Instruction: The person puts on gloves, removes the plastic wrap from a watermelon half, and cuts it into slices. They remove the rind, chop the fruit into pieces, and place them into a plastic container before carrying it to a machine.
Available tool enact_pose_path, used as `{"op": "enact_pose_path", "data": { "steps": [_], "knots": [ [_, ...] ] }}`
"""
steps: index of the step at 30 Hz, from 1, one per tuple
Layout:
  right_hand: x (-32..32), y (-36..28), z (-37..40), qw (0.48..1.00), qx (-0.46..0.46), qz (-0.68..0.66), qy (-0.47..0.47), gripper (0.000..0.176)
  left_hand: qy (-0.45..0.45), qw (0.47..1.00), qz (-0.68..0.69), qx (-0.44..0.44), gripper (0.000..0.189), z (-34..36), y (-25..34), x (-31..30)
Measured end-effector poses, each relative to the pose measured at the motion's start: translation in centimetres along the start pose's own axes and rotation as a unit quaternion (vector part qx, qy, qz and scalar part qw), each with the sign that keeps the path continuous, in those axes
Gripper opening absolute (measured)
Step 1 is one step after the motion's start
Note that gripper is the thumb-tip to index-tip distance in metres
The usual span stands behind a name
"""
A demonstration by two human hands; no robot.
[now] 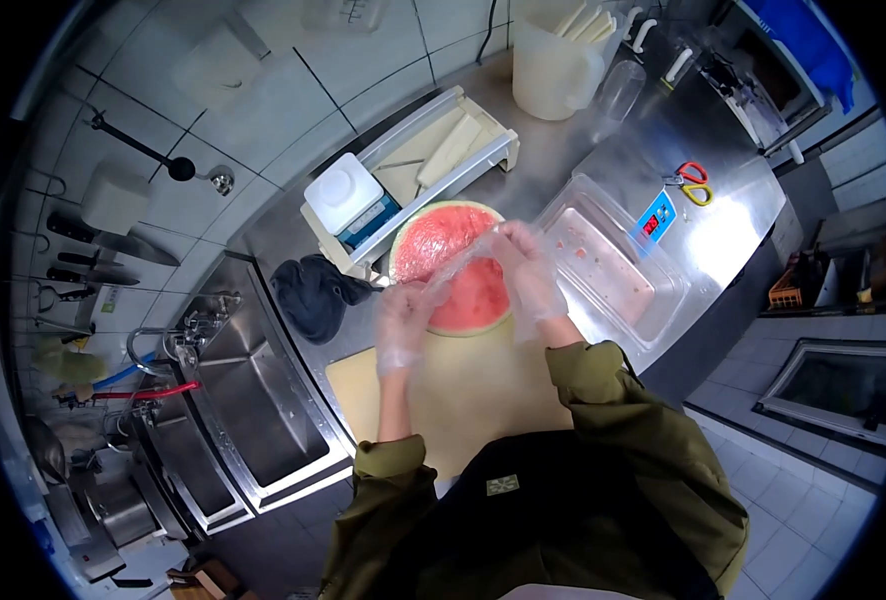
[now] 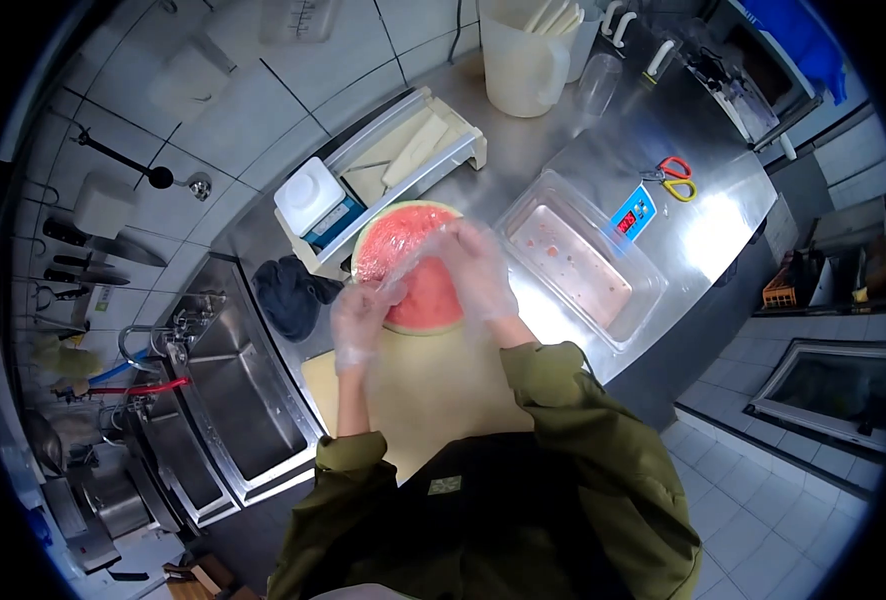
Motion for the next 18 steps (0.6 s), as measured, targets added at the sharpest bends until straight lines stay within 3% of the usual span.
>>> {"op": "enact_pose_path", "data": {
  "steps": [2,4,5,7,8,10,13,15,18],
  "knots": [
    [0.7,-1.1,-1.1,0.995,-0.064,0.060,-0.036,0.014,-0.003,0.997,0.042,-0.061,0.011,-0.6,-0.6,-0.4],
    [2.3,-3.6,-1.5,0.988,-0.102,0.095,-0.070,0.017,-0.006,0.985,0.144,-0.090,0.011,-2.0,-2.4,-1.2],
    [2.9,-4.7,-2.0,0.978,-0.166,0.107,-0.061,0.018,0.023,0.990,0.106,-0.092,0.011,-2.8,-2.7,-1.8],
    [4.6,-6.9,-3.0,0.946,-0.294,0.131,-0.039,0.021,0.035,0.982,0.161,-0.086,0.009,-5.4,-2.4,-2.9],
    [5.7,-7.2,-3.9,0.946,-0.291,0.132,-0.055,0.022,0.039,0.978,0.189,-0.083,0.008,-6.8,-2.2,-3.4],
    [7.7,-8.4,-5.7,0.946,-0.284,0.132,-0.085,0.023,0.110,0.989,0.098,-0.032,0.001,-9.4,1.7,-5.4],
    [10.5,-8.8,-8.9,0.961,-0.166,0.177,-0.133,0.025,0.125,0.992,-0.032,-0.012,0.010,-14.6,3.9,-6.2],
    [13.0,-8.7,-12.0,0.937,-0.220,0.214,-0.165,0.025,0.120,0.992,-0.042,0.012,0.014,-17.6,4.9,-6.4],
    [16.3,-7.5,-16.5,0.891,-0.322,0.268,-0.175,0.029,0.063,0.996,-0.023,-0.055,0.012,-20.9,4.4,-5.9]
  ]
}}
Point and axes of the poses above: each hand's wrist, its own z-axis away from the middle knuckle, its own x-axis out of the palm, y = z × x, the point moved 9 cm from there along -z, towards the middle knuckle, and after that the axes turned 13 degrees about y, right-handed, at the moved point
